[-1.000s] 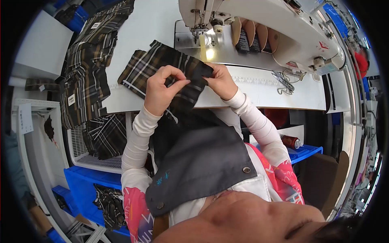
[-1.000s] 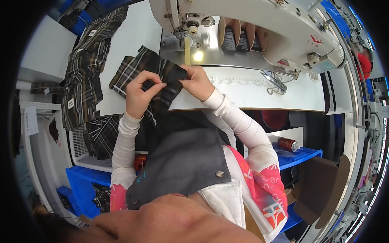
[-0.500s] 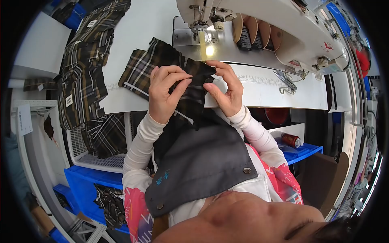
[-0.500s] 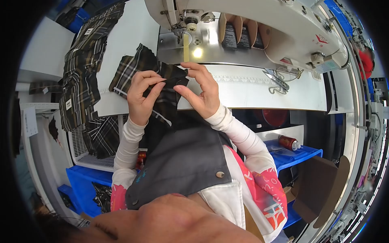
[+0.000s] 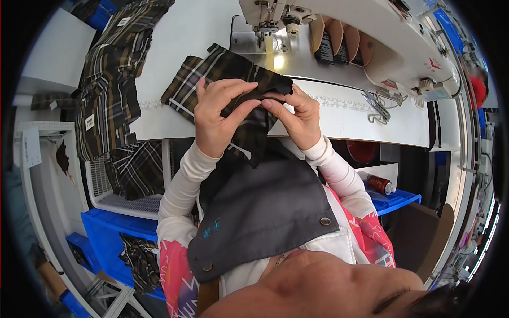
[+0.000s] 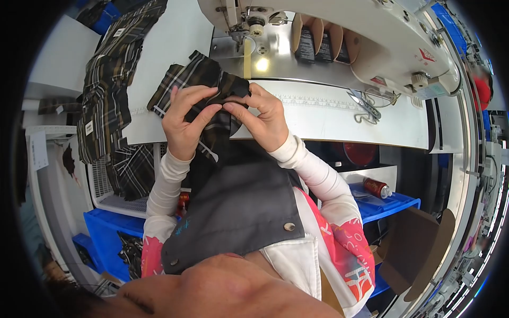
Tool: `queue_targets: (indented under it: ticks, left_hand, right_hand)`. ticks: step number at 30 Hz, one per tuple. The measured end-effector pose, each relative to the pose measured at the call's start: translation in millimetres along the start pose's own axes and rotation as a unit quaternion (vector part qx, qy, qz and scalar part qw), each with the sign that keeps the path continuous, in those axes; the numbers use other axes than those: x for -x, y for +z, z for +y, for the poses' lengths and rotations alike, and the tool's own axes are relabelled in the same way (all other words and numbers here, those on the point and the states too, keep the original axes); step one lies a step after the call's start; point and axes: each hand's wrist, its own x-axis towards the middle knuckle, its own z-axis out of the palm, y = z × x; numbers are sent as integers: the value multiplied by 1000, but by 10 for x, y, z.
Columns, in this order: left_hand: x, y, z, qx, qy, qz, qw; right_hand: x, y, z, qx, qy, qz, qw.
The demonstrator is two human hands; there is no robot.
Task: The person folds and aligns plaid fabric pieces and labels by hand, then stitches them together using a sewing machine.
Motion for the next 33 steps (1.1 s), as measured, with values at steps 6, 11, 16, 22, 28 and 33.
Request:
queue_targets:
  ticks: [6, 11, 16, 22, 28, 33]
  left_hand:
    - [34, 72, -13, -155, 146, 73, 974]
    - [45, 95, 21, -149, 159, 61, 974]
    - [-72, -39, 82, 140, -69, -18, 988]
    - [-209, -315, -38, 278, -157, -56, 946]
    - [-63, -241, -123, 29, -35, -4, 999]
    - [14, -183, -8, 208, -147, -22, 967]
  right_hand:
    - [-2, 27, 8, -14, -7, 16, 1000]
    - [-1, 17, -3, -28, -3, 24, 999]
    - [-55, 33, -8, -5, -60, -5, 998]
    - [-295, -139, -89, 105, -130, -147, 975]
    - [-193, -64, -89, 179, -90, -86, 976]
    - [-82, 16, 2, 4, -33, -7, 999]
